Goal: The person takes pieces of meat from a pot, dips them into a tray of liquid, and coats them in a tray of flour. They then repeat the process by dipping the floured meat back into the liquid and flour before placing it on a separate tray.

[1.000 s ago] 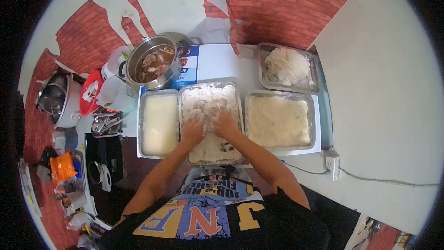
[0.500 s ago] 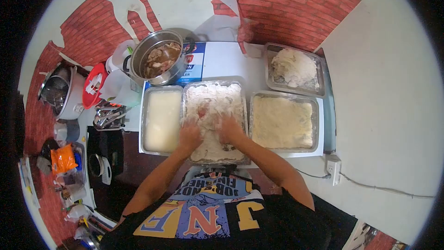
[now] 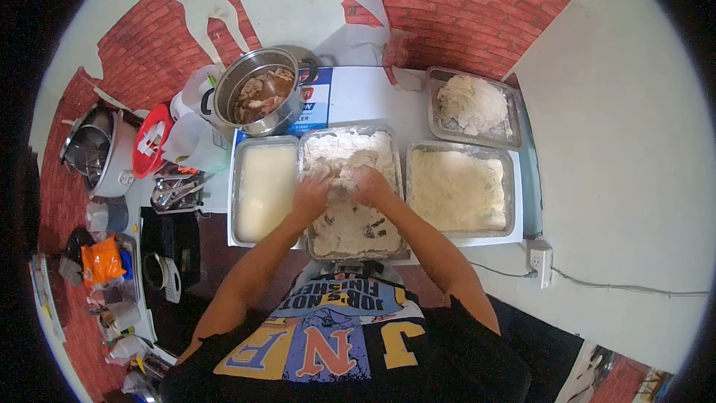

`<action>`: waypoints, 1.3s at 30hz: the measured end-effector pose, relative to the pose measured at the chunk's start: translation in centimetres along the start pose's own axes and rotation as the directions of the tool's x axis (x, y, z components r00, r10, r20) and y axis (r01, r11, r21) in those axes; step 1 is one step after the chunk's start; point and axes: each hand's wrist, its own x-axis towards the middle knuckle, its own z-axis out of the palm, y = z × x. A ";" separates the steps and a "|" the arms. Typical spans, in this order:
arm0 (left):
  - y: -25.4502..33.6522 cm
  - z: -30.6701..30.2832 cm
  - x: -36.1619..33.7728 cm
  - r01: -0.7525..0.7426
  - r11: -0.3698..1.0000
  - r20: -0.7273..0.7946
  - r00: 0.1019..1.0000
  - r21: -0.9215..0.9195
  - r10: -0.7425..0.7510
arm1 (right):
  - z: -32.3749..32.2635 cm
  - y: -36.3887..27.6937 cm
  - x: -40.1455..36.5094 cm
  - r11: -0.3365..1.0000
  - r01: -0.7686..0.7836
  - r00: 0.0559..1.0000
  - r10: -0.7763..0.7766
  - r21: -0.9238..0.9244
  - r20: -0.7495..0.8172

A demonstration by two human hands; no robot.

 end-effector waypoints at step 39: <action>4.0 -0.4 -0.9 0.055 0.998 0.233 0.971 0.022 -0.059 | 5.1 -1.6 -5.8 0.873 -0.093 0.984 0.154 -0.478 0.092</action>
